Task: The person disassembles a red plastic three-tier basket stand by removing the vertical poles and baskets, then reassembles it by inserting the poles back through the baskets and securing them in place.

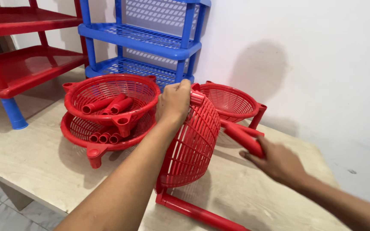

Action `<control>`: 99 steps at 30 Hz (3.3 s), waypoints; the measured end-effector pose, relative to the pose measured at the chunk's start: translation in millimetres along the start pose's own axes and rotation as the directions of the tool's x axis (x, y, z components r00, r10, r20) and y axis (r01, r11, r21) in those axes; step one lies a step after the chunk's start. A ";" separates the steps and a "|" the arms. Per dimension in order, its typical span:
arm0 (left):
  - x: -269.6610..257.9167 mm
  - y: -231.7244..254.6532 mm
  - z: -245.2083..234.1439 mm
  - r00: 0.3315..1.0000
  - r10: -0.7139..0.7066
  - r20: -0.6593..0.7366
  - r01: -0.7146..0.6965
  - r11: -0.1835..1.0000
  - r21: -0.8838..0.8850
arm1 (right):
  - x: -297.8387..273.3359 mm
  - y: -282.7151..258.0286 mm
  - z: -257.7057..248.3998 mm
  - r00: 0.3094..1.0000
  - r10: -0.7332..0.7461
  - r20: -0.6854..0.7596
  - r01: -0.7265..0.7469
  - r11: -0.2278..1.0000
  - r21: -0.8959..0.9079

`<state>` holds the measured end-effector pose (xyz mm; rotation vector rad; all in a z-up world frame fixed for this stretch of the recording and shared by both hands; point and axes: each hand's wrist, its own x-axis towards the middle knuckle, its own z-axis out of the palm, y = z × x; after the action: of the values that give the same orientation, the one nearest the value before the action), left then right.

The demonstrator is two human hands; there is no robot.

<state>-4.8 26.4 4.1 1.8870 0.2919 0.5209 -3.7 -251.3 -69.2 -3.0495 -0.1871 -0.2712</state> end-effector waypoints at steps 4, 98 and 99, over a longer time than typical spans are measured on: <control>-2.7 -2.0 10.4 0.999 0.041 0.016 -0.041 0.999 -0.005 | -9.2 47.1 64.2 0.844 0.234 0.484 -0.445 0.807 0.387; 47.6 14.1 5.1 0.870 -0.251 0.424 0.308 0.949 -0.072 | 147.1 85.3 -34.6 0.946 -0.321 0.050 -0.141 -0.266 0.954; 48.4 9.5 7.5 0.890 -0.221 0.399 0.258 0.965 -0.041 | 145.5 84.3 -37.1 0.943 -0.326 0.063 -0.147 -0.240 0.960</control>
<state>40.7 38.0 21.2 1.7852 0.2256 -0.0171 142.9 -321.2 -11.9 -1.2366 -0.4007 0.3069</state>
